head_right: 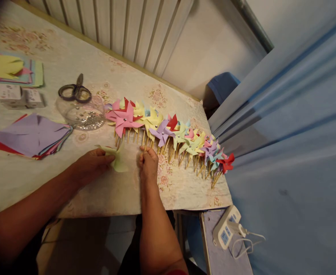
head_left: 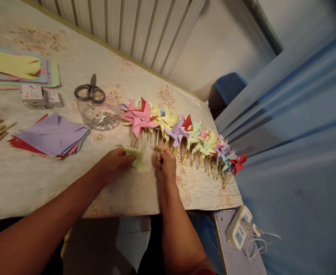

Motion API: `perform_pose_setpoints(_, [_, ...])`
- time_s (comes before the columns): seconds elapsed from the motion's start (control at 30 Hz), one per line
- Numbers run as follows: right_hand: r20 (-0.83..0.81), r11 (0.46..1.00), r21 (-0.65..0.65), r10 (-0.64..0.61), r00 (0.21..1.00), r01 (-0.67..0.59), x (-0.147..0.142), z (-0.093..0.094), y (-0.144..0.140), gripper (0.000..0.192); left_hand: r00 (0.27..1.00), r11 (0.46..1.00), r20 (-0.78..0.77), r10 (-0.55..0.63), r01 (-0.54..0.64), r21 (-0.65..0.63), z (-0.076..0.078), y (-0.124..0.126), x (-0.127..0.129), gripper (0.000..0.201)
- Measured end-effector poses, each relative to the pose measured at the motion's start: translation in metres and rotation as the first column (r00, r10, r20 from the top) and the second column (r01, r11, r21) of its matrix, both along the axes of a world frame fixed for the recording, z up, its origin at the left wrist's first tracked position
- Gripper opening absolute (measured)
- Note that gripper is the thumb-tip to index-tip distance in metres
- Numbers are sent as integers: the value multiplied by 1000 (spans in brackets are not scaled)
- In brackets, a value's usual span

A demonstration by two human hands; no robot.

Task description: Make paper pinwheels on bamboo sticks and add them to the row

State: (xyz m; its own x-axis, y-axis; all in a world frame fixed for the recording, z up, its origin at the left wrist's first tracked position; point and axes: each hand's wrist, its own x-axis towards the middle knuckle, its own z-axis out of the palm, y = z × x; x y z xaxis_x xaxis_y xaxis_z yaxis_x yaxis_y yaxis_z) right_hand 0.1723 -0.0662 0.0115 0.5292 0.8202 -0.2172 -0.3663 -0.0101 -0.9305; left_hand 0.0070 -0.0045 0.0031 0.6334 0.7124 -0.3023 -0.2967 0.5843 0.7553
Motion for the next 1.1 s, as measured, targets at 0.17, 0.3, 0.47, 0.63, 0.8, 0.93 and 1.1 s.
perform_pose_setpoints(0.17, [27, 1000, 8, -1, 1000, 1, 0, 0, -1, 16, 1000, 1000, -10, 9, -9, -4, 3, -1, 0, 25])
perform_pose_setpoints(0.3, [30, 1000, 22, -3, 1000, 3, -1, -1, -1, 17, 1000, 1000, -8, 12, -12, -5, 3, -1, 0, 25])
perform_pose_setpoints(0.47, [-4, 999, 36, 15, 1000, -15, -2, -1, 0, 21, 1000, 1000, -6, -6, 6, -2, 3, -1, -1, 26])
perform_pose_setpoints(0.63, [20, 1000, 21, 10, 1000, -10, -3, 0, -1, 15, 1000, 1000, -9, -8, 8, 8, 3, -1, -1, 27])
perform_pose_setpoints(0.8, [10, 999, 31, 13, 1000, -13, -4, 2, 0, 15, 1000, 1000, -14, -14, 14, 18, 3, -1, -1, 29])
perform_pose_setpoints(0.93, [-3, 1000, 19, 24, 1000, -24, -5, 2, 0, 23, 1000, 1000, -23, -9, 10, 28, 3, -1, -1, 29])
perform_pose_setpoints(1.1, [14, 1000, 24, 19, 1000, -19, -3, -1, 0, 15, 999, 1000, -30, -12, 13, 22, 4, -1, -1, 30])
